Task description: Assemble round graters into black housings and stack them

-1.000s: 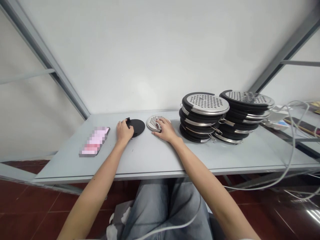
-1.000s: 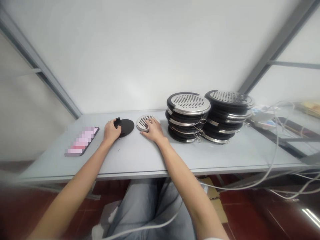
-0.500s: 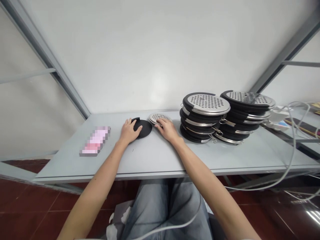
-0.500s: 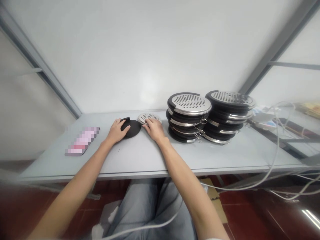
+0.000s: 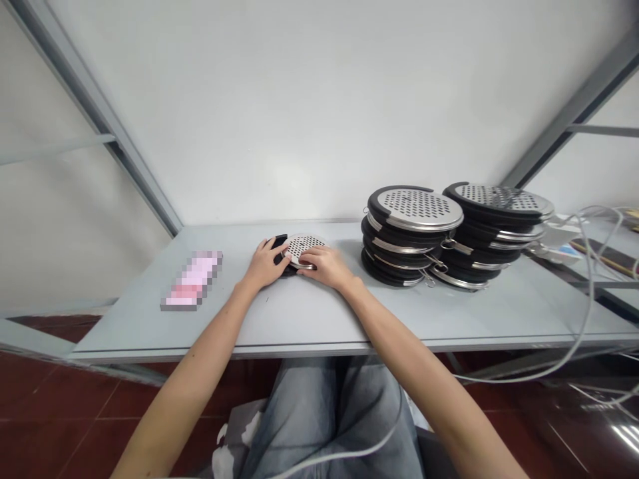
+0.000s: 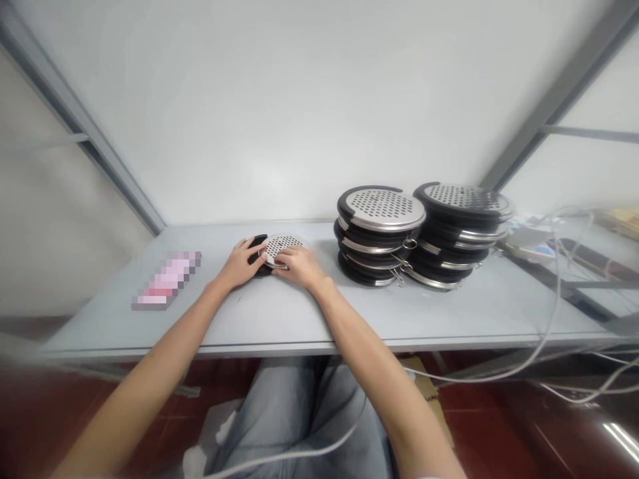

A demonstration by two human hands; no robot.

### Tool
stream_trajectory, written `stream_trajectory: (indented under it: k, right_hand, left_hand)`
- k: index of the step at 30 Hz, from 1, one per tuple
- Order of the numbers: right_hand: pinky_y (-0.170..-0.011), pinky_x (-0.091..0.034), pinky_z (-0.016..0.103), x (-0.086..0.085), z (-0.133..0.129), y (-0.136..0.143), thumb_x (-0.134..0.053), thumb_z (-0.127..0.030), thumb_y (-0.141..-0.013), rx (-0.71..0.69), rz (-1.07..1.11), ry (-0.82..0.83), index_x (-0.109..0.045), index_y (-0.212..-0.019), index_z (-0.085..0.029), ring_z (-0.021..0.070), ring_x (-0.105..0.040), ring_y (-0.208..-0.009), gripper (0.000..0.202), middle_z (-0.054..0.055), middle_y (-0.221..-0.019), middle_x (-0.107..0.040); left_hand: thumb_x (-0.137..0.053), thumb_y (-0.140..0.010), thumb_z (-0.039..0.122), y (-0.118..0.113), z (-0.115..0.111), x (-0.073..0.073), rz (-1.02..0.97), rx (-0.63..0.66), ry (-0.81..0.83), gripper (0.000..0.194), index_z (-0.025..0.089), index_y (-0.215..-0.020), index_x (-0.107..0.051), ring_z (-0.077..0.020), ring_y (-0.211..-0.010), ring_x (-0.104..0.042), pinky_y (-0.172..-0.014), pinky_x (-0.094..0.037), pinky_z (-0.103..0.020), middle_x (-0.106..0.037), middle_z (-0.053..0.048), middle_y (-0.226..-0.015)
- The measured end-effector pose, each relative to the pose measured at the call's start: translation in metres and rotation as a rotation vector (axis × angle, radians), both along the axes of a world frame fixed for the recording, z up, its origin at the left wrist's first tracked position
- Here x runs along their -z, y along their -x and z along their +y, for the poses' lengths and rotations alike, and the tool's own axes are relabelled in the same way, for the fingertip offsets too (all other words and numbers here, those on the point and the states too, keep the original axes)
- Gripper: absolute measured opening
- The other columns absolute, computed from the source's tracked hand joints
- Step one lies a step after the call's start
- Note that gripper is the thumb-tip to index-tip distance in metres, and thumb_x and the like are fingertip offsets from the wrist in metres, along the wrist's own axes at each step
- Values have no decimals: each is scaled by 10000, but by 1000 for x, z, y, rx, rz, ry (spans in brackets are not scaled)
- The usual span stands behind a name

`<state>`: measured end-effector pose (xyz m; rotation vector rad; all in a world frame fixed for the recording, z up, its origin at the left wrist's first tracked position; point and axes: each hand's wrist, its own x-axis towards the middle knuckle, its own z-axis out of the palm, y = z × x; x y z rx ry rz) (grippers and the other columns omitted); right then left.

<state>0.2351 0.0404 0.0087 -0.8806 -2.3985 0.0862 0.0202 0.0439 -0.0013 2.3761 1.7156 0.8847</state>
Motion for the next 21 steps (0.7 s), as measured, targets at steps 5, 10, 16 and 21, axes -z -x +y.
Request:
stream_trajectory:
  k: [5, 10, 16, 21]
  right_hand:
    - [-906, -453, 352, -1, 0, 0, -657, -350, -850, 1, -4, -11, -704, -960, -189, 226, -623, -988, 201, 71, -1011, -713]
    - [-926, -449, 374, 1, 0, 1, -647, -326, -849, -19, 17, 6, -708, -984, -208, 231, -610, -1018, 190, 74, -1034, -703]
    - [-913, -457, 369, 1, 1, 0, -647, -351, -849, -48, 49, 7, -703, -985, -200, 228, -614, -1000, 210, 78, -1023, -697]
    - [-903, -464, 347, 4, 0, 2, -643, -393, -845, -48, 132, 43, -703, -936, -191, 214, -621, -968, 230, 71, -994, -697]
  left_hand:
    - [-531, -882, 417, -1, 1, 1, -6, -10, -12, 407, 216, -1212, -657, -288, -1364, -363, -1153, -285, -470, -475, -78, -1438]
    - [-552, -870, 418, -2, 2, 1, -38, -37, 15, 393, 238, -1201, -664, -294, -1378, -347, -1152, -285, -481, -471, -59, -1447]
    - [-537, -881, 395, -3, 1, 0, -63, -44, 43, 386, 225, -1201, -669, -291, -1390, -334, -1166, -261, -471, -462, -63, -1456]
    - [-555, -867, 387, -4, 1, 0, -76, -56, 40, 369, 234, -1179, -681, -301, -1387, -335, -1160, -272, -488, -474, -59, -1447]
